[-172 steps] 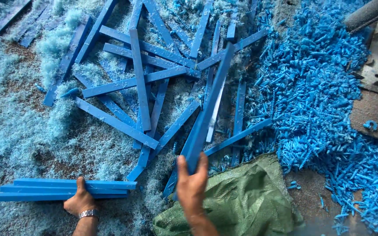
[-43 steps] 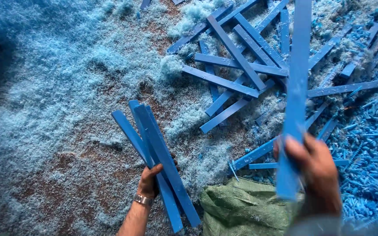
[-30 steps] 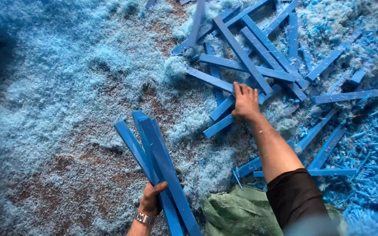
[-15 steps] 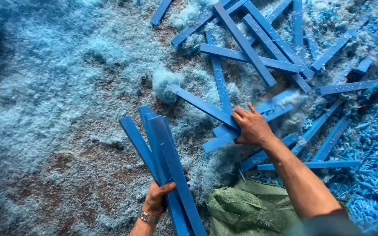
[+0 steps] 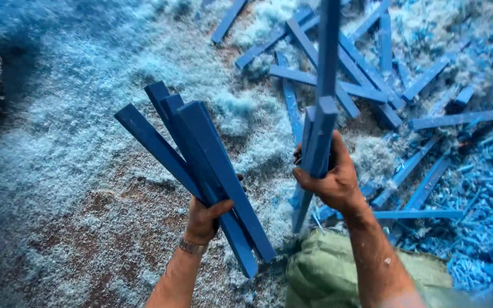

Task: Collecting blue plastic strips from the floor and putting them into a green sack.

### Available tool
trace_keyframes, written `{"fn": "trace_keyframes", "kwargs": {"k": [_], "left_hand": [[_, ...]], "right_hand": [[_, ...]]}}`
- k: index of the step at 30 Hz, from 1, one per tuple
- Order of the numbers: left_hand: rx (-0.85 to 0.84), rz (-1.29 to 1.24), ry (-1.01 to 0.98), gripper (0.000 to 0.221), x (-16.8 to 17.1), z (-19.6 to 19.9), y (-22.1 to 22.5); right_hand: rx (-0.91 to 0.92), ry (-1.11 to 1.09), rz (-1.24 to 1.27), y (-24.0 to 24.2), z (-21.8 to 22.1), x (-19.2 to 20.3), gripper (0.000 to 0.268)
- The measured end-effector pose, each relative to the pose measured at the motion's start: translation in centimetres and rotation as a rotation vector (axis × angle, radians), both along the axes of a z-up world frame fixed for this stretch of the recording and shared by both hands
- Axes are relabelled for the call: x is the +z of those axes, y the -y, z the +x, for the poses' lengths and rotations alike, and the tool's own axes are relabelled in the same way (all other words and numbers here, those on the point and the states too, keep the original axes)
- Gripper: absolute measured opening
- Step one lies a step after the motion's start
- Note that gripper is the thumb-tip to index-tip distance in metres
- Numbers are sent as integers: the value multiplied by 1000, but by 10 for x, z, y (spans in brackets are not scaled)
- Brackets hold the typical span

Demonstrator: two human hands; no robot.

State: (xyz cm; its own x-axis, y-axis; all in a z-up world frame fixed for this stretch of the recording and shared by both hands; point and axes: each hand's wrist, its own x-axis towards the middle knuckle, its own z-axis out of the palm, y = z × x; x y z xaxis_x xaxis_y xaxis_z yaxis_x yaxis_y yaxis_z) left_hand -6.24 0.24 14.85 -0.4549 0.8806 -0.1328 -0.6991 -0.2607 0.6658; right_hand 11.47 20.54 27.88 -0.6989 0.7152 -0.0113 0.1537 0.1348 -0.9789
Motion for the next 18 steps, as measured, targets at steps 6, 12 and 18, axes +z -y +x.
{"fn": "trace_keyframes", "kwargs": {"k": [6,12,18], "left_hand": [[31,54,-371,65,-20,-11,-11],[-113,-89,-617,73,-38,-1,-1],[-213,-116,-547,95,-31,28,15]], "right_hand": [[96,-194,-8,43,-17,-32,64],[-8,115,-230,74,27,-159,65],[117,202,221,100,46,-190,65]]}}
